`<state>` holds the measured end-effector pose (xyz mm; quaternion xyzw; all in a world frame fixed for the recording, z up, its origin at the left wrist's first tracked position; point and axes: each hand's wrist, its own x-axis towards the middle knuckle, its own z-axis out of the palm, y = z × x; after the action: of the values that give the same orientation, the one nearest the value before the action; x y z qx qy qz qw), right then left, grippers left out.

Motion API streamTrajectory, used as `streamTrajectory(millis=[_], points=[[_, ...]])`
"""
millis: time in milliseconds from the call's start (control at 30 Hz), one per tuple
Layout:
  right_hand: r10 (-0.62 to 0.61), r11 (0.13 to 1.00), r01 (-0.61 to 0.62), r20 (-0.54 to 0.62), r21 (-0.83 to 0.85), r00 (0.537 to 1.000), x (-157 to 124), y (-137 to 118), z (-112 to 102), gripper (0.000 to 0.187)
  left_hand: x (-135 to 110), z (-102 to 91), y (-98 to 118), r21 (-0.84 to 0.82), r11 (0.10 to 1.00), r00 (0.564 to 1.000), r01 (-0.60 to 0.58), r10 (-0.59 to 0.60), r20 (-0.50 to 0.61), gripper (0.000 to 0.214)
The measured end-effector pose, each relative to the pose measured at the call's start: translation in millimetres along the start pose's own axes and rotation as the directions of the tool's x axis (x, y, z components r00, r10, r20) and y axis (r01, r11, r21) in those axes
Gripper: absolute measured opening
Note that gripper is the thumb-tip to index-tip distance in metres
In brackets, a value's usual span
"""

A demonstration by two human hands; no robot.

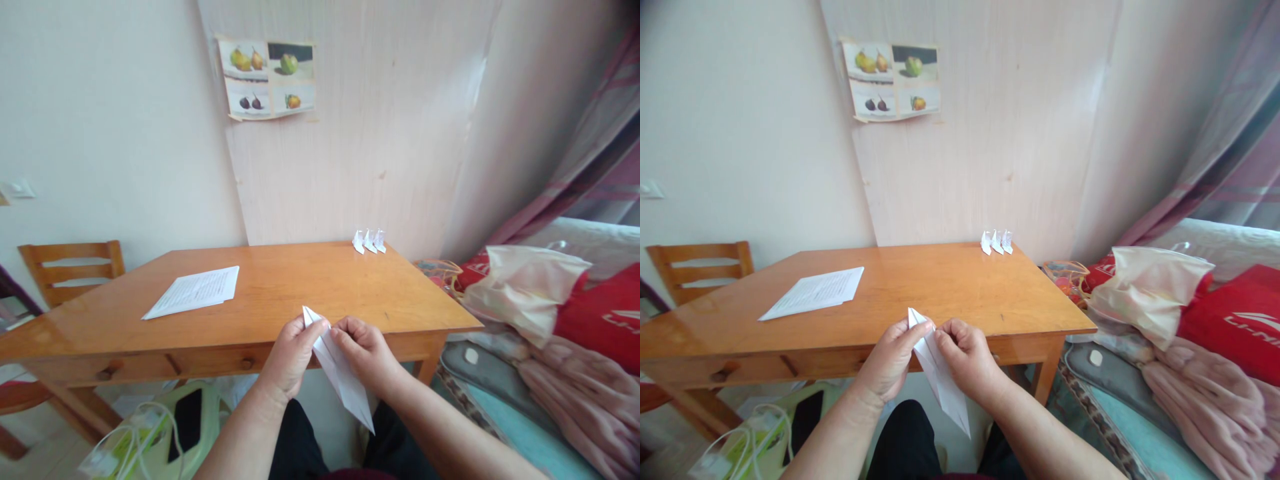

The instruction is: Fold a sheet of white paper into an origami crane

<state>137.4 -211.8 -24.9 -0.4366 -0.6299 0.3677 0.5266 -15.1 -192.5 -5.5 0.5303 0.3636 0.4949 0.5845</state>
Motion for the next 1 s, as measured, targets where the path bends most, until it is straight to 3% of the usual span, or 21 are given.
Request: streamTrajectory(millis=[167, 367, 600, 800, 1000], points=[[0.029, 0.999, -0.024, -0.138, 0.036, 0.990, 3.5, 0.2, -4.4, 0.032, -2.5, 1.0, -0.9, -0.129, 0.991, 0.995, -0.019, 0.031, 0.091, 0.034], [0.027, 0.999, -0.015, -0.249, 0.051, 0.968, 6.6, -3.1, -6.1, 0.036, -10.4, 0.4, -7.4, -0.086, 0.991, 0.985, 0.099, -0.086, 0.147, 0.029], [0.079, 0.988, -0.055, -0.164, 0.146, 0.983, 5.8, -2.2, -7.0, 0.043, -8.5, 0.4, -11.1, -0.071, 0.995, 0.991, 0.072, -0.064, 0.114, 0.029], [0.112, 0.992, -0.109, -0.045, 0.065, 0.993, 0.3, 9.6, -10.4, 0.036, -5.8, -4.2, -10.5, -0.005, 1.000, 0.999, 0.004, -0.004, 0.050, 0.030], [0.064, 0.997, -0.060, -0.092, 0.047, 0.994, -0.4, 17.3, -9.9, 0.033, -6.9, -1.2, -6.5, 0.026, 0.999, 0.998, -0.042, 0.040, 0.054, 0.026]])
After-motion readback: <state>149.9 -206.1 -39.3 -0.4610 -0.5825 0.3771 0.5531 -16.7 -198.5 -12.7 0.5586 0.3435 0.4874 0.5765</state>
